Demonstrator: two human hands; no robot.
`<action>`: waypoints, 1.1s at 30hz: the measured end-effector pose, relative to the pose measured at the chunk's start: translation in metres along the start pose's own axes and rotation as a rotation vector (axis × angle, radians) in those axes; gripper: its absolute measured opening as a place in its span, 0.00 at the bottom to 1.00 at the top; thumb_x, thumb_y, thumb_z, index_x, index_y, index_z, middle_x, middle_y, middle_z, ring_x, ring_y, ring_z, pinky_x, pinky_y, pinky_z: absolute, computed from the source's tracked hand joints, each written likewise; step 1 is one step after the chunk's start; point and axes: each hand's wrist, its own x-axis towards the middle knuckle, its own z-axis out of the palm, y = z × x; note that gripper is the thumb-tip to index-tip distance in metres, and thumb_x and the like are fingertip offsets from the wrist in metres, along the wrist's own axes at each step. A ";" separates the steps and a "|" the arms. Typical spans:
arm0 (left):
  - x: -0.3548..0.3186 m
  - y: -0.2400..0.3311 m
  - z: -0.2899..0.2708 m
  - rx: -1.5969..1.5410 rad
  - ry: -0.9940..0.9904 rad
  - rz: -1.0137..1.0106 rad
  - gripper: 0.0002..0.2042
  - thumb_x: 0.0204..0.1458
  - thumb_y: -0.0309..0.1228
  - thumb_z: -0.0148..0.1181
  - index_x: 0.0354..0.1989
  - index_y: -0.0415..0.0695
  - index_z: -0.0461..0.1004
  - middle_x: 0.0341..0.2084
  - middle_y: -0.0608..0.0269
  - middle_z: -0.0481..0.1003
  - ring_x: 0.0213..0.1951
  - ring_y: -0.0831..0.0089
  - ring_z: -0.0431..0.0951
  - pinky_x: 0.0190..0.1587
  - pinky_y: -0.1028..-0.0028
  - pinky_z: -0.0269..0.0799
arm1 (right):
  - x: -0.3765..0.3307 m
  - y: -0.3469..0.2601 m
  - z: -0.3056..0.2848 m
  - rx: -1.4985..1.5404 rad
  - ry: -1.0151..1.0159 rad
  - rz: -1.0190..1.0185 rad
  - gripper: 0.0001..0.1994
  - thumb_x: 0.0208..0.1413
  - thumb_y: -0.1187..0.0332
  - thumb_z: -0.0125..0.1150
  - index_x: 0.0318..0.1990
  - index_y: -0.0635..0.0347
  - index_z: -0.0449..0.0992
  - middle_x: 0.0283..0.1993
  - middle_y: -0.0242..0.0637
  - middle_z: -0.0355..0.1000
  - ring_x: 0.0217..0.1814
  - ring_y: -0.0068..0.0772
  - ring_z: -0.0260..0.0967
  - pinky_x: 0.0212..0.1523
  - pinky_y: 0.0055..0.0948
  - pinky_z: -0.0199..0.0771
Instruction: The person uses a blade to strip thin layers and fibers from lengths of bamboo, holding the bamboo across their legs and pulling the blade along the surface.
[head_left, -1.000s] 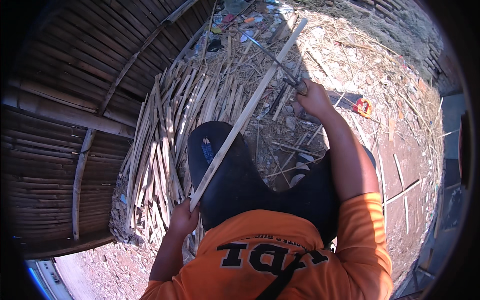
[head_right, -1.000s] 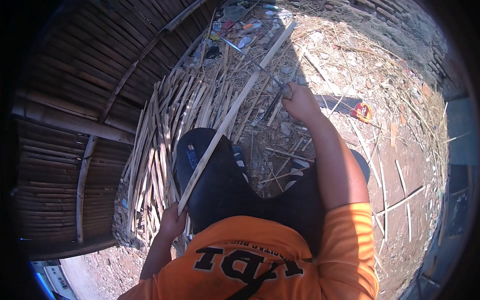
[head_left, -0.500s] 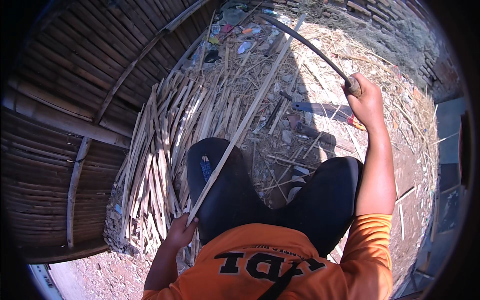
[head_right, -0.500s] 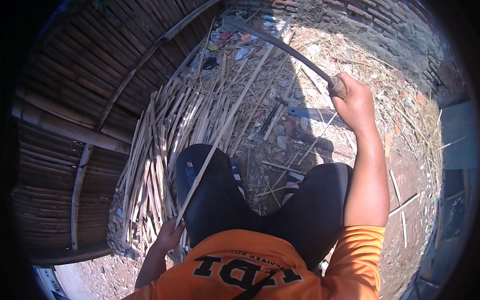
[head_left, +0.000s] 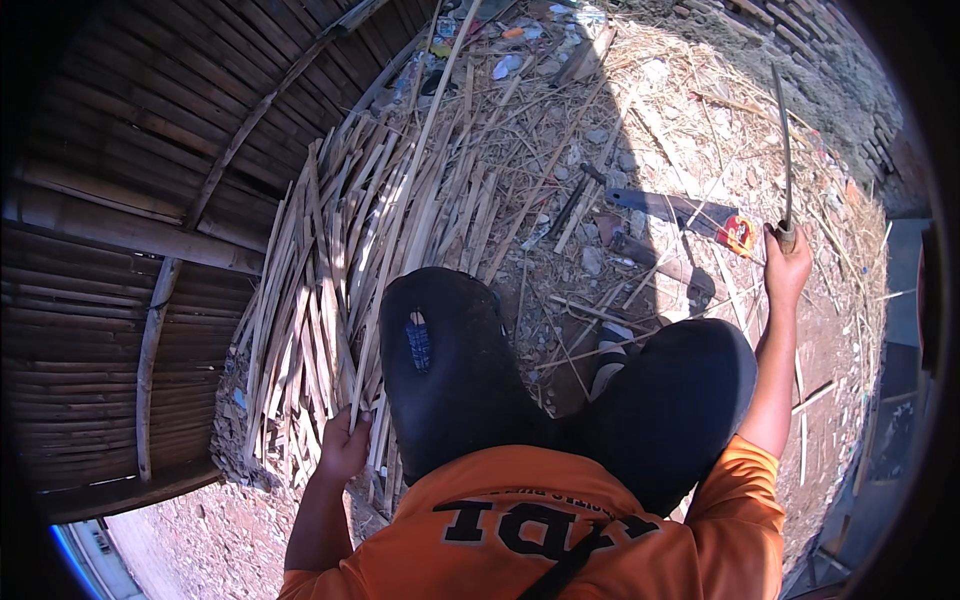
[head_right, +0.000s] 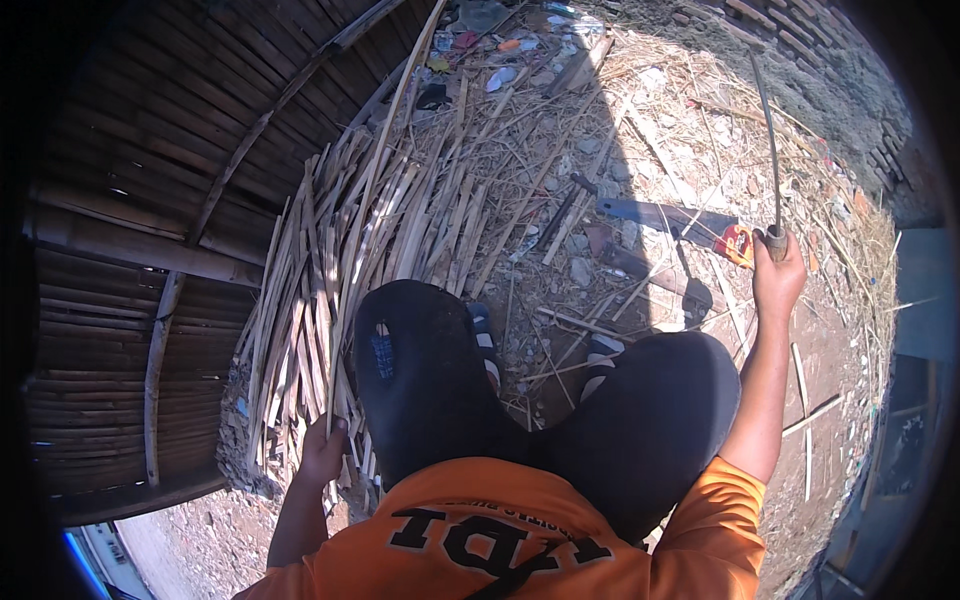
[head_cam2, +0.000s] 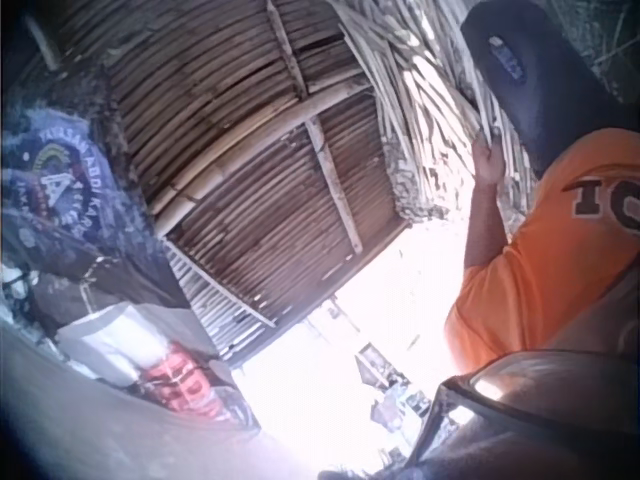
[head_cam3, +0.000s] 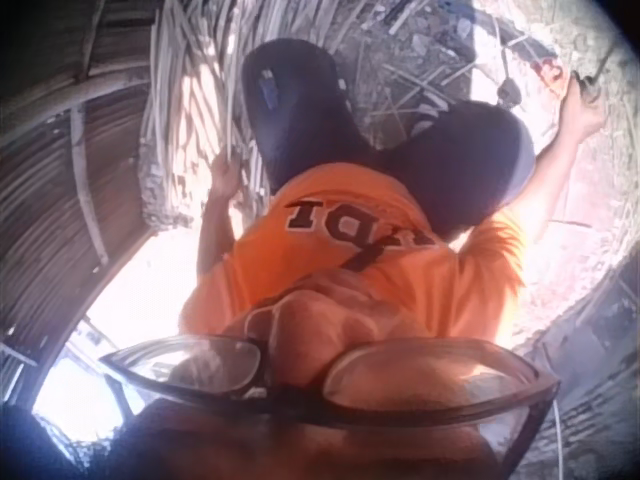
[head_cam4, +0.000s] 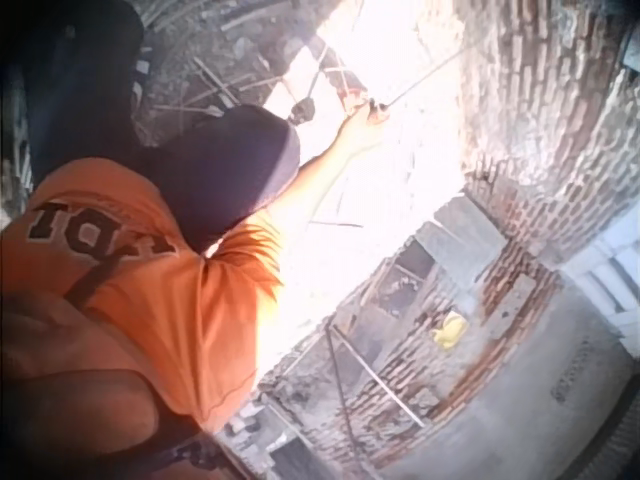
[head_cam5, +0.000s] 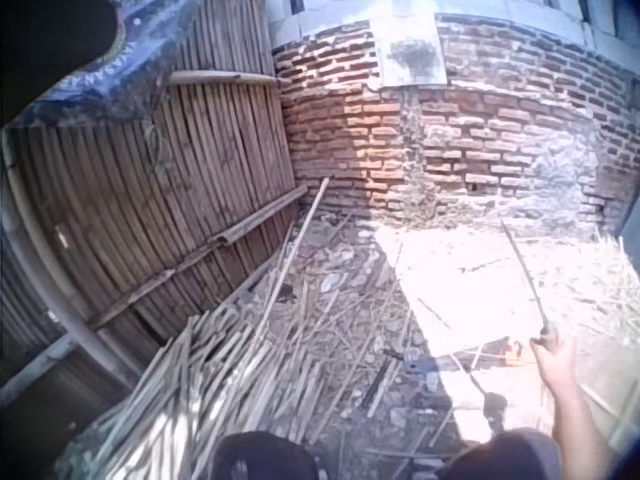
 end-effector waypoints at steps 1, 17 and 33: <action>0.010 -0.016 -0.005 0.006 0.019 0.121 0.09 0.67 0.32 0.53 0.38 0.40 0.73 0.22 0.76 0.67 0.26 0.86 0.63 0.30 0.79 0.60 | -0.015 0.003 -0.007 -0.036 0.035 0.029 0.09 0.57 0.70 0.68 0.38 0.65 0.76 0.27 0.30 0.73 0.30 0.17 0.66 0.35 0.24 0.68; 0.148 -0.072 -0.022 0.504 0.444 0.023 0.21 0.62 0.47 0.57 0.38 0.36 0.76 0.24 0.42 0.78 0.30 0.47 0.81 0.35 0.55 0.73 | 0.061 0.054 -0.018 0.287 0.188 0.329 0.11 0.56 0.63 0.72 0.32 0.55 0.74 0.20 0.24 0.65 0.18 0.17 0.57 0.21 0.23 0.56; 0.199 -0.114 0.086 0.947 0.116 0.047 0.49 0.44 0.52 0.73 0.72 0.47 0.52 0.66 0.48 0.59 0.68 0.50 0.59 0.66 0.49 0.58 | -0.110 0.166 -0.117 -0.086 0.289 0.605 0.15 0.53 0.60 0.74 0.26 0.56 0.72 0.18 0.29 0.63 0.17 0.21 0.60 0.20 0.26 0.58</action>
